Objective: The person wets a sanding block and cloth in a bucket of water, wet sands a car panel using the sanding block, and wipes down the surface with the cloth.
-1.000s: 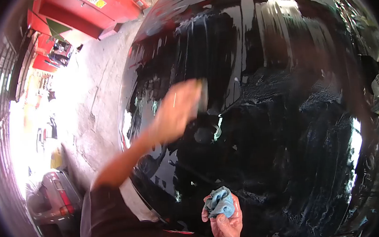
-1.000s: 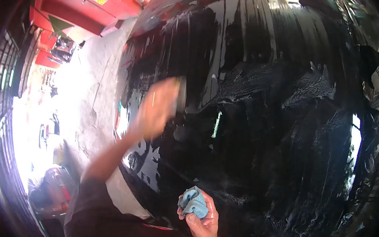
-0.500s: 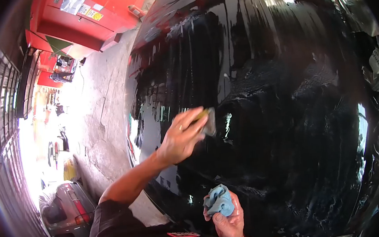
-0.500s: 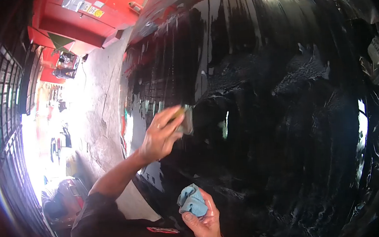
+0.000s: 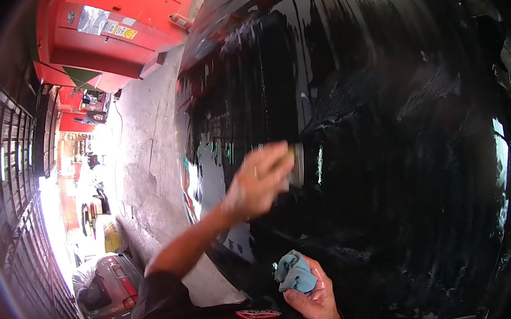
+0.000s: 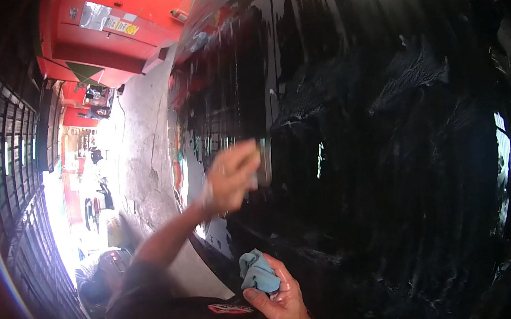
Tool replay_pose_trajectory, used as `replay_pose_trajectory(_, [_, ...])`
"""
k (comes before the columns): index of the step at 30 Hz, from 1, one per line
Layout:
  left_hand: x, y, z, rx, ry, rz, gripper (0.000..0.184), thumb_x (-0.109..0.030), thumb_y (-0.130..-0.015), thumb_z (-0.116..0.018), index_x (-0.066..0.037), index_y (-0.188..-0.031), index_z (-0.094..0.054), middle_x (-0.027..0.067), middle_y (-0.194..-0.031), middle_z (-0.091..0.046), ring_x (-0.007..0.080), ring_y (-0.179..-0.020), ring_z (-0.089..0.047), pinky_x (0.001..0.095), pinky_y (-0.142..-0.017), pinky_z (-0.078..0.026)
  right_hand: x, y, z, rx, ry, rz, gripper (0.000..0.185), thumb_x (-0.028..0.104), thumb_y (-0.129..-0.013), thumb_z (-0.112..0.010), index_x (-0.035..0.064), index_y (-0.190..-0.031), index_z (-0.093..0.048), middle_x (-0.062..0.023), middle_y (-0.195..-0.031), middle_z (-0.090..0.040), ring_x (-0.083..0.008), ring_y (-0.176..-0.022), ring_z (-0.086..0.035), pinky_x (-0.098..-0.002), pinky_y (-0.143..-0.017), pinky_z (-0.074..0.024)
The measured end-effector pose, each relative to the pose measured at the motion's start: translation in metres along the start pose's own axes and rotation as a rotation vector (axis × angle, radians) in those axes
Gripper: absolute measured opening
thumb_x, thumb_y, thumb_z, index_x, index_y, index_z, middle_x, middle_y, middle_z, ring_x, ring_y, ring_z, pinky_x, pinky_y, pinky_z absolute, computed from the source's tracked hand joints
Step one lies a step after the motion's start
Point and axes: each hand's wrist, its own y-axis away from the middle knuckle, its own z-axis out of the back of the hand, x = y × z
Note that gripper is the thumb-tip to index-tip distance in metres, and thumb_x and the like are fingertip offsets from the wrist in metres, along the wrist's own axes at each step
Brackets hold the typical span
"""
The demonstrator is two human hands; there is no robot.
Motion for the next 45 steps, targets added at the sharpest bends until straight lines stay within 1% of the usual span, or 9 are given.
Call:
replay_pose_trajectory(5, [0.201,-0.172,0.031,-0.28,-0.186,0.4,0.028,-0.021,-0.094,-0.063,-0.001,-0.114,-0.064,0.0247,-0.106,-0.069,0.0423,-0.094,-0.069,0.0452,-0.083,-0.054,0.0,0.01,-0.007,-0.067,0.038,-0.133,0.066,0.003,-0.084,-0.077,-0.0021,-0.142,-0.047,-0.0091,-0.121,-0.063,-0.0156,-0.113,-0.059,-0.0315,-0.103,-0.0424])
replay_pose_trajectory(10, [0.101,-0.023,0.025,-0.114,-0.218,0.238,0.048,-0.007,-0.091,-0.061,-0.004,-0.139,-0.058,0.0206,-0.145,-0.055,0.0388,-0.137,-0.049,0.0454,-0.117,-0.036,0.005,0.007,0.005,-0.019,0.029,-0.119,0.066,-0.002,-0.083,-0.076,-0.001,-0.142,-0.048,-0.0081,-0.124,-0.061,-0.0158,-0.118,-0.058,-0.0325,-0.106,-0.0409])
replay_pose_trajectory(14, [0.086,0.068,0.022,-0.112,-0.137,0.243,0.053,-0.003,-0.089,-0.064,-0.005,-0.141,-0.057,0.0209,-0.146,-0.055,0.0383,-0.138,-0.049,0.049,-0.116,-0.035,0.014,0.007,0.004,-0.048,0.003,-0.142,0.068,-0.003,-0.081,-0.077,-0.0005,-0.142,-0.048,-0.0081,-0.124,-0.062,-0.0164,-0.119,-0.059,-0.0339,-0.106,-0.0425])
replay_pose_trajectory(19, [0.256,-0.111,0.058,-0.232,-0.325,0.563,0.028,-0.026,-0.098,-0.058,-0.004,-0.113,-0.065,0.0223,-0.101,-0.07,0.0366,-0.092,-0.07,0.0423,-0.08,-0.052,-0.012,0.003,0.007,0.069,0.256,0.078,0.069,-0.003,-0.074,-0.081,0.0065,-0.138,-0.057,-0.0089,-0.123,-0.063,-0.0229,-0.115,-0.059,-0.0346,-0.1,-0.0434])
replay_pose_trajectory(25, [0.124,0.091,0.032,-0.186,-0.22,0.349,0.056,-0.002,-0.089,-0.065,-0.003,-0.144,-0.054,0.0204,-0.146,-0.055,0.0354,-0.14,-0.048,0.0437,-0.117,-0.037,0.009,0.005,0.009,-0.038,0.272,-0.16,0.072,-0.006,-0.077,-0.077,0.0018,-0.142,-0.049,-0.0082,-0.122,-0.064,-0.0174,-0.118,-0.06,-0.0348,-0.105,-0.0437])
replay_pose_trajectory(30, [0.184,0.019,0.044,-0.258,-0.228,0.418,0.045,-0.01,-0.094,-0.062,-0.004,-0.138,-0.059,0.0197,-0.144,-0.057,0.0365,-0.135,-0.052,0.0413,-0.114,-0.04,-0.002,0.004,0.015,0.035,0.226,-0.152,0.072,-0.006,-0.075,-0.076,0.0023,-0.142,-0.05,-0.0085,-0.122,-0.063,-0.0173,-0.118,-0.06,-0.0365,-0.106,-0.0438])
replay_pose_trajectory(33, [0.283,-0.095,0.06,-0.284,-0.36,0.647,0.026,-0.027,-0.096,-0.06,-0.004,-0.108,-0.065,0.0242,-0.096,-0.069,0.0412,-0.09,-0.07,0.0488,-0.077,-0.051,-0.008,0.001,0.004,0.084,0.254,-0.016,0.068,-0.004,-0.075,-0.079,0.0028,-0.137,-0.054,-0.0094,-0.121,-0.063,-0.0197,-0.115,-0.061,-0.0361,-0.101,-0.0448])
replay_pose_trajectory(38, [0.166,0.045,0.042,-0.278,-0.218,0.407,0.045,-0.009,-0.094,-0.059,-0.002,-0.139,-0.057,0.0199,-0.141,-0.059,0.0392,-0.132,-0.054,0.0435,-0.113,-0.04,0.016,0.006,0.013,0.122,0.431,-0.087,0.072,-0.005,-0.075,-0.078,0.0022,-0.141,-0.051,-0.0082,-0.123,-0.062,-0.0173,-0.118,-0.06,-0.0373,-0.105,-0.0443])
replay_pose_trajectory(45, [0.227,-0.001,0.068,-0.195,-0.114,0.64,0.03,-0.017,-0.094,-0.062,-0.004,-0.12,-0.066,0.0206,-0.117,-0.07,0.0328,-0.107,-0.068,0.0401,-0.087,-0.052,0.008,0.004,0.009,0.083,0.295,-0.128,0.072,-0.005,-0.075,-0.08,0.0019,-0.14,-0.051,-0.0084,-0.124,-0.06,-0.0184,-0.12,-0.059,-0.0373,-0.106,-0.0443])
